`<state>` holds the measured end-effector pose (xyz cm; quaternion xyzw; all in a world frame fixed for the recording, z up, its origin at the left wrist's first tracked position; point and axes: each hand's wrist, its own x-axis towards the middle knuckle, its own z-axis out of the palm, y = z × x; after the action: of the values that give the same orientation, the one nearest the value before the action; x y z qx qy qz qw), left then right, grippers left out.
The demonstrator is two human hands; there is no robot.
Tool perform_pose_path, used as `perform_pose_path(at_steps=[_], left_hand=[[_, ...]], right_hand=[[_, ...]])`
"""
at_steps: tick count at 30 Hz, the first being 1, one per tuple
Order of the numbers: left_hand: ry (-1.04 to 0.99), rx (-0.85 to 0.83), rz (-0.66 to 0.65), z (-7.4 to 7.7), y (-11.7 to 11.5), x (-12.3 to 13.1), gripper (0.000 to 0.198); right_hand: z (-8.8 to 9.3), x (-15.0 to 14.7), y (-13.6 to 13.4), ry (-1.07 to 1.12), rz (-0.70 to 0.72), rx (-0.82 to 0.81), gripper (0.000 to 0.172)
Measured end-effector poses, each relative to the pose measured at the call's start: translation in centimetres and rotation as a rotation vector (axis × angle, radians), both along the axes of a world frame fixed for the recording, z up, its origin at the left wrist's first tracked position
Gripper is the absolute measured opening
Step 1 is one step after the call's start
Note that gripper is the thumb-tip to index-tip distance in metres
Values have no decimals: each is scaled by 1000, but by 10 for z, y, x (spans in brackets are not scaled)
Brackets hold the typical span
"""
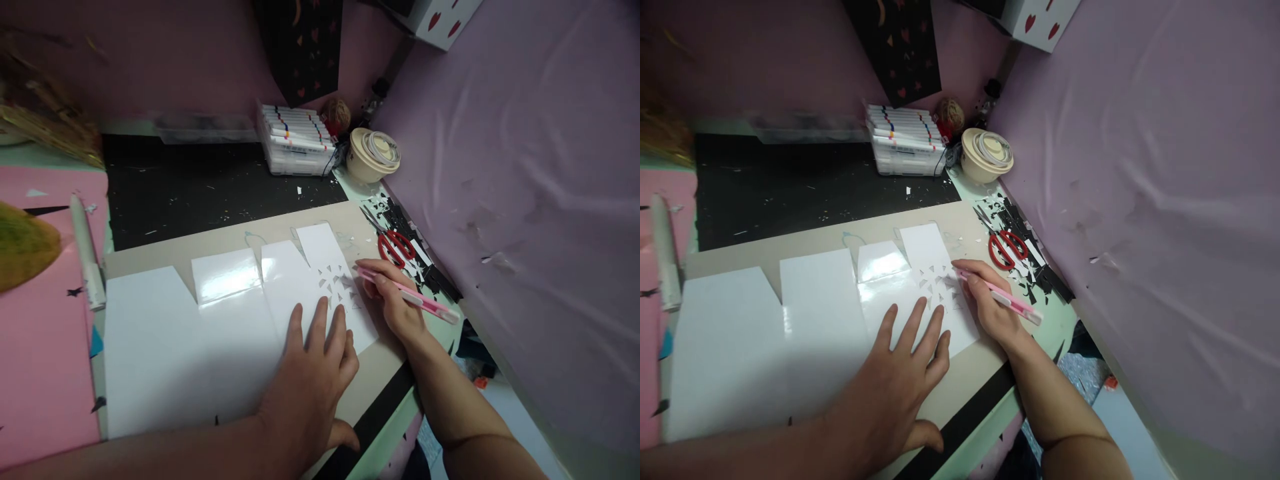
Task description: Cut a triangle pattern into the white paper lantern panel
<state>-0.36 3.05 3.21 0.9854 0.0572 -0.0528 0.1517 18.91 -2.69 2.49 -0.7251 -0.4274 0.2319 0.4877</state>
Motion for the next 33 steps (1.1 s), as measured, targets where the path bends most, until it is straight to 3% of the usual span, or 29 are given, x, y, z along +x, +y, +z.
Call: perform_pose_path(at_steps=[4, 7, 10, 13, 15, 17, 19, 20, 23, 24, 26, 30, 33], left_hand=[[31, -8, -11, 3, 1, 0, 103], [58, -7, -25, 6, 1, 0, 101], [40, 9, -13, 3, 0, 0, 103], [-7, 31, 5, -1, -2, 0, 104], [-19, 53, -1, -1, -2, -1, 99], [-14, 84, -25, 1, -2, -1, 93], [1, 125, -49, 5, -2, -2, 91], [6, 148, -58, 7, -3, -2, 91], [9, 208, -72, 12, -3, -4, 93], [5, 221, -77, 13, -3, -5, 93], [-8, 233, -86, 13, -3, -6, 93], [-19, 217, -104, 8, -2, -6, 97], [-20, 154, -64, 7, -5, -5, 96]], right_hand=[[2, -7, 0, 77, 27, -12, 13], [5, -8, 0, 28, 67, -35, 12], [6, -6, 1, -17, 16, -44, 14], [6, -2, 3, 179, -6, 65, 18], [6, 0, 5, 404, 62, 136, 22], [6, 0, 5, 578, 202, 87, 26], [6, -1, 5, 596, 299, 10, 28], [5, -2, 5, 523, 276, 28, 26], [3, -3, 5, 163, -17, 265, 22], [2, -2, 5, 132, -59, 311, 23], [1, -1, 6, 238, -4, 310, 26], [0, -1, 9, 580, 266, 141, 33], [1, -2, 11, 401, 60, 278, 25]])
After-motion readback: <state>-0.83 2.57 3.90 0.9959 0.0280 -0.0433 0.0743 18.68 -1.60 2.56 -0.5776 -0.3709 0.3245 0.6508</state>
